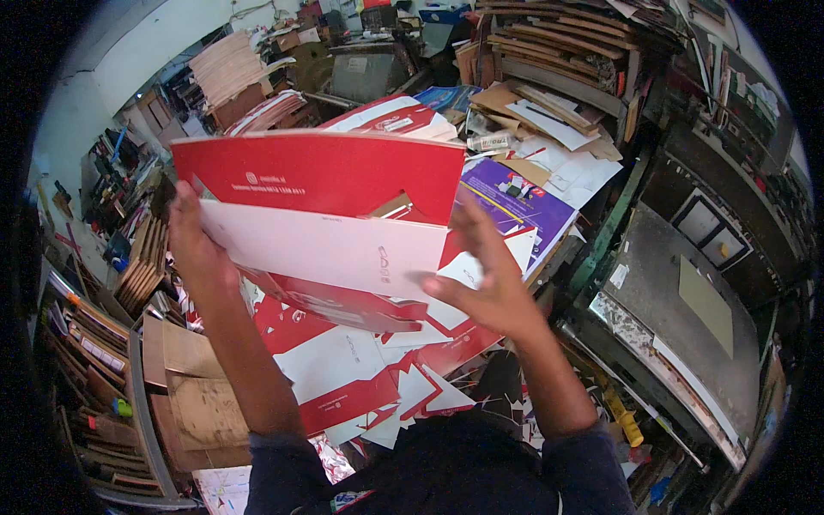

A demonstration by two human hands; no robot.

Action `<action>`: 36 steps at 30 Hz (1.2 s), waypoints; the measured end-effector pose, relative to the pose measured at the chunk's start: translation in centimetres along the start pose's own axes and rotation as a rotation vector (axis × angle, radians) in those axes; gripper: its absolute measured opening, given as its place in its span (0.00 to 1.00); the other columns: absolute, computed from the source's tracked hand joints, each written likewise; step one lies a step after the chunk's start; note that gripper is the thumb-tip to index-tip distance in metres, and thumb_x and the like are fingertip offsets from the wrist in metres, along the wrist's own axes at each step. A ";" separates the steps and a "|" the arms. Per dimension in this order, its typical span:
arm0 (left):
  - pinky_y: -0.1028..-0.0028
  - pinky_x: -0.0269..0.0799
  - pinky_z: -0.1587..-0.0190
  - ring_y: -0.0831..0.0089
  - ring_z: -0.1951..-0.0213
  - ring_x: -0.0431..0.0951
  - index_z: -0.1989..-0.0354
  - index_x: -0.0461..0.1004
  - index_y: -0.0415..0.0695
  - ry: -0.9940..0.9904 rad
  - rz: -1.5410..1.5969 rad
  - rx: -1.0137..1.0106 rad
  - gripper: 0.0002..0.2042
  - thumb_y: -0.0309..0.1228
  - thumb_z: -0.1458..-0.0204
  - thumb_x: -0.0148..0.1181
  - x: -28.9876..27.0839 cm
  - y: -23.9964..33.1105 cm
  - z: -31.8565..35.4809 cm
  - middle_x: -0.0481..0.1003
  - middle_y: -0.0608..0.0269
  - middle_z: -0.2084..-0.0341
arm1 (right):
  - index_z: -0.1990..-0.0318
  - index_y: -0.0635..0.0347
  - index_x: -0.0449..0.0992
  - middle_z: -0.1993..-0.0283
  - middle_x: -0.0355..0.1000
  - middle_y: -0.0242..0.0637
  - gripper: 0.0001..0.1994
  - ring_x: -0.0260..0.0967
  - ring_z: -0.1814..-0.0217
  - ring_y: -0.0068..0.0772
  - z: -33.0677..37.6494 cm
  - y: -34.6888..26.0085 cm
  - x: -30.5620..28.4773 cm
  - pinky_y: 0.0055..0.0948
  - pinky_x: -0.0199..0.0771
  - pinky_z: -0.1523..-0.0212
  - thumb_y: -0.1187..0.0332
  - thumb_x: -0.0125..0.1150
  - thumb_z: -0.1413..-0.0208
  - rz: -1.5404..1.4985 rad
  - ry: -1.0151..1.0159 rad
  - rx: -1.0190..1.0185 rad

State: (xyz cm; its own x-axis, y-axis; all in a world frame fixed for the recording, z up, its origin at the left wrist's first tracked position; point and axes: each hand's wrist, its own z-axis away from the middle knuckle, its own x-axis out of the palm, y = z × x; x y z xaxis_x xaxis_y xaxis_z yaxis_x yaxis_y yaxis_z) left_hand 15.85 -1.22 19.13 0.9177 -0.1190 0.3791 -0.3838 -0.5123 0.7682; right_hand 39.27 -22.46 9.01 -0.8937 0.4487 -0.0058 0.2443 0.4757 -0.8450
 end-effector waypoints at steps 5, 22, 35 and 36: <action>0.71 0.72 0.50 0.76 0.54 0.75 0.48 0.73 0.41 -0.117 0.030 -0.057 0.21 0.46 0.38 0.62 -3.7 -3.1 1.2 0.75 0.64 0.54 | 0.46 0.63 0.77 0.52 0.79 0.38 0.18 0.76 0.53 0.24 -2.5 1.6 3.9 0.26 0.76 0.53 0.62 0.68 0.39 -0.155 0.048 0.211; 0.71 0.75 0.49 0.73 0.52 0.79 0.42 0.71 0.40 -0.392 -0.046 -0.206 0.24 0.33 0.46 0.72 -7.7 -3.0 2.6 0.79 0.60 0.54 | 0.33 0.63 0.62 0.33 0.64 0.49 0.38 0.63 0.32 0.44 -6.6 -6.2 3.6 0.42 0.60 0.31 0.60 0.73 0.47 0.436 0.365 -0.390; 0.69 0.76 0.51 0.71 0.55 0.80 0.43 0.71 0.38 -0.403 -0.157 -0.118 0.24 0.35 0.44 0.70 -5.7 -0.5 4.3 0.79 0.57 0.56 | 0.59 0.61 0.82 0.63 0.78 0.45 0.10 0.76 0.60 0.46 -13.7 -12.3 8.1 0.39 0.75 0.64 0.66 0.69 0.46 0.883 -0.307 -0.538; 0.69 0.76 0.51 0.70 0.55 0.80 0.44 0.71 0.38 -0.386 -0.195 -0.118 0.24 0.35 0.44 0.70 -5.8 -0.3 4.5 0.79 0.57 0.56 | 0.59 0.61 0.82 0.63 0.79 0.45 0.10 0.75 0.59 0.49 -13.0 -11.9 8.4 0.41 0.76 0.64 0.68 0.69 0.47 0.900 -0.261 -0.661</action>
State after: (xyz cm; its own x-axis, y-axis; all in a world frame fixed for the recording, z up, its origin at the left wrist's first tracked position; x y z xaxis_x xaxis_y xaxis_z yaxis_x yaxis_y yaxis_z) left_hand 11.16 -4.22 14.35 0.9366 -0.3499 0.0188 -0.1888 -0.4588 0.8682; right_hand 33.77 -14.52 26.00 -0.3263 0.6939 -0.6419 0.9155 0.4010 -0.0320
